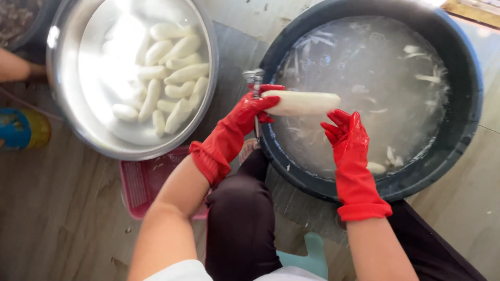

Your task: Peeling long white radishes with a hand peeler and placing them into a basin of water.

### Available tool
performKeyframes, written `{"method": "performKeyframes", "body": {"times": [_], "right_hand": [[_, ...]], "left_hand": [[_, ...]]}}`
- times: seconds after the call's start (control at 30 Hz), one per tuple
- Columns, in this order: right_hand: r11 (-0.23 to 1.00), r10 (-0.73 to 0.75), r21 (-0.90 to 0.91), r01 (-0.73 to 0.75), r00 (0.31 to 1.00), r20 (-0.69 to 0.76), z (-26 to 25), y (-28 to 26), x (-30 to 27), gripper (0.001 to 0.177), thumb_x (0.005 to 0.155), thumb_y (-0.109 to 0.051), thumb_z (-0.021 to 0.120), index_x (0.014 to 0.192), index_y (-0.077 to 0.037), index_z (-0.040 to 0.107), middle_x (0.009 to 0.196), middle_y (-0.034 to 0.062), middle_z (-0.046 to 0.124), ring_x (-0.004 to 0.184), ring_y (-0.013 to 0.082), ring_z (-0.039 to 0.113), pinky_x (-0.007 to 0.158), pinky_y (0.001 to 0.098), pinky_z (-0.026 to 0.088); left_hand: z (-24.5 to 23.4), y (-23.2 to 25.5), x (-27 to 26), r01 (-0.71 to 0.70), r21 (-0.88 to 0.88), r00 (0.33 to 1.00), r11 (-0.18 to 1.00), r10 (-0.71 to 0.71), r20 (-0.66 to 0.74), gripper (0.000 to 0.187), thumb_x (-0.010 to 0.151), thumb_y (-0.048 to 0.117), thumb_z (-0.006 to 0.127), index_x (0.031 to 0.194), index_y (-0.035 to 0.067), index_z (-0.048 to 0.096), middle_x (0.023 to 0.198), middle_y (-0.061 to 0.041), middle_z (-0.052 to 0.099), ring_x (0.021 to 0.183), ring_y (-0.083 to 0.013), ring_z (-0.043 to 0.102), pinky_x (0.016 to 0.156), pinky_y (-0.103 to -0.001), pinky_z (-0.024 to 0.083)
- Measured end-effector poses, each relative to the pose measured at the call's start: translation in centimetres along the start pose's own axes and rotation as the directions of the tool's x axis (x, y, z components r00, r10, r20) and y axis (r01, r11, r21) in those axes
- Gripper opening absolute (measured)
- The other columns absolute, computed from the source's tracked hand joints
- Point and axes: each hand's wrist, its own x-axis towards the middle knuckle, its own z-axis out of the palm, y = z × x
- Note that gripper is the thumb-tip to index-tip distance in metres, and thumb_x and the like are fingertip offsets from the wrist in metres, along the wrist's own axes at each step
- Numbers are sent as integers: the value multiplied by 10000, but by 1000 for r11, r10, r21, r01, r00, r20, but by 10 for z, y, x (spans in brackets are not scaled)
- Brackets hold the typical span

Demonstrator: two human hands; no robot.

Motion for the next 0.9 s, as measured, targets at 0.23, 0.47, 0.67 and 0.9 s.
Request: {"method": "performKeyframes", "body": {"times": [0.23, 0.47, 0.67, 0.9], "right_hand": [[592, -90, -797, 117, 993, 79, -54, 29, -23, 455, 1077, -413, 629, 1439, -151, 541, 1430, 107, 593, 1342, 261, 544, 1099, 410, 452], [74, 167, -992, -106, 982, -92, -51, 47, -97, 674, 997, -650, 565, 1539, -255, 502, 1476, 104, 577, 1404, 331, 484, 1179, 494, 366], [-532, 98, -785, 316, 945, 313, -126, 112, -83, 504, 1070, -611, 393, 1393, -319, 648, 1144, 76, 775, 1110, 278, 724, 1026, 440, 543], [-529, 126, -796, 294, 955, 268, -112, 107, -92, 524, 1082, -576, 368, 1455, -285, 594, 1184, 153, 741, 1126, 358, 690, 1050, 464, 502]], "left_hand": [[-179, -34, -46, -416, -328, 682, 848, 52, -730, 355, 842, 237, 870, 1159, 148, 738, 745, -170, 709, 443, -189, 601, 524, -330, 676], [-363, -129, -14, -97, -180, 462, 979, -116, -879, 902, 799, 346, 955, 1535, 293, 436, 1358, -84, 650, 753, -328, 802, 646, -451, 745], [-299, -89, -100, 18, 464, 526, 886, 386, -758, 230, 969, 370, 678, 1167, 272, 739, 953, 12, 808, 546, -162, 725, 572, -262, 626], [-274, -227, -167, 99, 699, 507, 708, 568, -648, 267, 905, 417, 817, 951, 164, 747, 773, -108, 705, 734, -273, 713, 663, -365, 561]]}}
